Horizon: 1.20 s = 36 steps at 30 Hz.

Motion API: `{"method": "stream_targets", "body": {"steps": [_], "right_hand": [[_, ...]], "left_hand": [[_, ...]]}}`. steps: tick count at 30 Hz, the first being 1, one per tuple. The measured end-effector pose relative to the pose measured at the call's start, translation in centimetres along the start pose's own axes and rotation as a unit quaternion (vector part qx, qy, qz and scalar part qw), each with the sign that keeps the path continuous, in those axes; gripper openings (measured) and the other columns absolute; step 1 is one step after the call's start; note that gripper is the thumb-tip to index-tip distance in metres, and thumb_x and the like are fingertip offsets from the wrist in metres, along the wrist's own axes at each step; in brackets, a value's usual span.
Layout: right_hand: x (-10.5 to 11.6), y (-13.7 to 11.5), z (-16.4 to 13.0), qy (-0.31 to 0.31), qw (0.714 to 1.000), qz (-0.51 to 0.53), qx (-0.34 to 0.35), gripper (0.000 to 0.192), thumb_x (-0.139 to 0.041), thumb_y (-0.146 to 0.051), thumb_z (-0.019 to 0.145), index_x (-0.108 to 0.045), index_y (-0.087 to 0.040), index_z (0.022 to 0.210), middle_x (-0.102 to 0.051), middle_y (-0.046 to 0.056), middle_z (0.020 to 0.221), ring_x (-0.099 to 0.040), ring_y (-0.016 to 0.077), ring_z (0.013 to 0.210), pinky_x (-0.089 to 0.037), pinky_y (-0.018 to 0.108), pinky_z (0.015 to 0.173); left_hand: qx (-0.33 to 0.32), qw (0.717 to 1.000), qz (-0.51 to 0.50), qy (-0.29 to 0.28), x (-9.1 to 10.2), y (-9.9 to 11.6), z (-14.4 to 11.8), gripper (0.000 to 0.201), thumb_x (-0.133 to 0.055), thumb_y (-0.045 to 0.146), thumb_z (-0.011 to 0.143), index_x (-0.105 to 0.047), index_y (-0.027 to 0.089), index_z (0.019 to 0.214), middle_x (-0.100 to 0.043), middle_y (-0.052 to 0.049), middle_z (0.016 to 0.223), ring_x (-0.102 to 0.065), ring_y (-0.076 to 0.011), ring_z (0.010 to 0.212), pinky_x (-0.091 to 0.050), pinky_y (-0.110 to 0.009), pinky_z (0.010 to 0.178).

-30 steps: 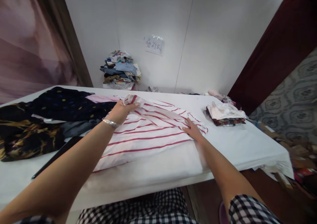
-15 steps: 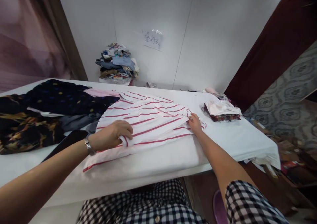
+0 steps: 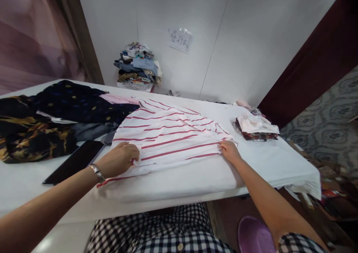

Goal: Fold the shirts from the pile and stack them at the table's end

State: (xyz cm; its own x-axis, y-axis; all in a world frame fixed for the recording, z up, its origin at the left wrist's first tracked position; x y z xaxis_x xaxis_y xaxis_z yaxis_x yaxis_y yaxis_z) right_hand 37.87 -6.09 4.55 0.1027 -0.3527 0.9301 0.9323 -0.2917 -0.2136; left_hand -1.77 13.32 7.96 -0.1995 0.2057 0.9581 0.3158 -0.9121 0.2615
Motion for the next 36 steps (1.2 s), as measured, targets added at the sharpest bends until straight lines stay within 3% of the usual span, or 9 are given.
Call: {"method": "stream_targets", "body": {"steps": [3,7,12,16,20,25,31,34,36], "right_hand": [[1.3,-2.2,1.0,0.030,0.999,-0.020,0.006,0.037,-0.040,-0.008,0.073,-0.072,-0.021,0.086,-0.070,0.006,0.109,-0.057,0.0240,0.110,-0.037,0.042,0.100],[2.7,-7.6,2.7,0.066,0.996,0.007,0.061,0.037,-0.038,-0.019,0.087,-0.070,-0.020,0.105,-0.065,0.008,0.121,-0.053,0.0242,0.119,-0.035,0.043,0.104],[-1.3,-11.1,4.4,-0.042,0.997,-0.001,0.071,0.052,-0.037,-0.045,0.094,-0.043,-0.025,0.142,-0.033,0.007,0.154,-0.022,0.0287,0.144,-0.020,0.052,0.113],[-6.1,-8.3,4.1,-0.158,0.987,-0.035,-0.015,0.062,-0.034,-0.057,0.093,-0.031,-0.027,0.148,-0.022,0.008,0.158,-0.014,0.0301,0.146,-0.016,0.055,0.114],[-6.9,-7.1,4.0,-0.160,0.986,-0.022,-0.031,0.062,-0.034,-0.058,0.093,-0.033,-0.029,0.147,-0.023,0.006,0.158,-0.012,0.0288,0.147,-0.015,0.054,0.115],[-4.4,-4.9,3.7,-0.125,0.989,0.042,-0.074,0.059,-0.035,-0.050,0.095,-0.033,-0.026,0.148,-0.024,0.006,0.158,-0.016,0.0228,0.147,-0.019,0.044,0.117],[0.3,3.2,1.4,-0.039,0.985,-0.035,-0.166,0.052,-0.035,-0.043,0.095,-0.040,-0.024,0.143,-0.029,0.008,0.156,-0.017,0.0269,0.146,-0.014,0.053,0.116],[1.7,7.4,-0.2,-0.011,0.974,0.013,-0.225,0.048,-0.040,-0.040,0.093,-0.048,-0.023,0.138,-0.034,0.007,0.154,-0.018,0.0266,0.146,-0.012,0.052,0.117],[2.0,9.6,-1.2,0.002,0.961,0.062,-0.268,0.046,-0.044,-0.039,0.092,-0.055,-0.020,0.131,-0.045,0.011,0.146,-0.029,0.0278,0.142,-0.020,0.050,0.116]], "left_hand": [[0.049,0.998,0.023,-0.026,0.6,0.4,-0.2,0.020,-0.054,0.020,0.067,-0.073,0.024,0.075,-0.074,-0.007,0.093,-0.065,-0.0283,0.095,-0.038,-0.049,0.102],[0.047,0.998,-0.011,-0.031,1.1,2.7,0.2,0.036,-0.059,0.046,0.077,-0.073,0.026,0.103,-0.069,-0.009,0.118,-0.062,-0.0309,0.110,-0.044,-0.045,0.098],[0.017,0.999,0.005,0.042,-1.2,4.3,1.2,0.055,-0.047,0.055,0.087,-0.057,0.024,0.131,-0.046,-0.012,0.146,-0.042,-0.0312,0.134,-0.034,-0.050,0.110],[0.056,0.997,0.049,0.024,-5.4,2.4,0.8,0.063,-0.047,0.057,0.087,-0.047,0.021,0.140,-0.038,-0.014,0.151,-0.032,-0.0316,0.140,-0.024,-0.057,0.113],[0.054,0.997,0.052,0.025,-5.9,2.1,0.4,0.065,-0.045,0.059,0.087,-0.044,0.023,0.142,-0.035,-0.011,0.152,-0.029,-0.0297,0.142,-0.022,-0.055,0.115],[0.045,0.996,0.065,0.034,-5.5,2.0,0.5,0.065,-0.043,0.060,0.087,-0.045,0.025,0.142,-0.038,-0.009,0.151,-0.033,-0.0305,0.140,-0.026,-0.055,0.114],[0.005,0.992,0.060,0.113,-5.5,1.2,0.5,0.062,-0.046,0.058,0.084,-0.041,0.036,0.143,-0.047,-0.005,0.145,-0.042,-0.0315,0.134,-0.032,-0.055,0.111],[-0.001,0.989,0.074,0.127,-5.5,1.0,0.4,0.065,-0.044,0.058,0.084,-0.035,0.038,0.145,-0.047,-0.005,0.146,-0.043,-0.0321,0.134,-0.034,-0.056,0.110],[-0.006,0.988,0.085,0.127,-5.6,1.1,0.3,0.068,-0.043,0.057,0.085,-0.031,0.036,0.148,-0.044,-0.006,0.147,-0.042,-0.0325,0.134,-0.034,-0.057,0.109]]}}
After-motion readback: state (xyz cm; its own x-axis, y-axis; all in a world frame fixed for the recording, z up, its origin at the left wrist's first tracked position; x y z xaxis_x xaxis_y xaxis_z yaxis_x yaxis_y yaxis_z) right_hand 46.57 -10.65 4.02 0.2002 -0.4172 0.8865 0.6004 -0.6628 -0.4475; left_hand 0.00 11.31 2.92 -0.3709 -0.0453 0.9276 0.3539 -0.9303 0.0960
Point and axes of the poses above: each hand's wrist, its own z-axis towards the middle knuckle, its own x-axis out of the back of the hand, y = z × x, the point moved 10 cm from there along z, towards the middle knuckle
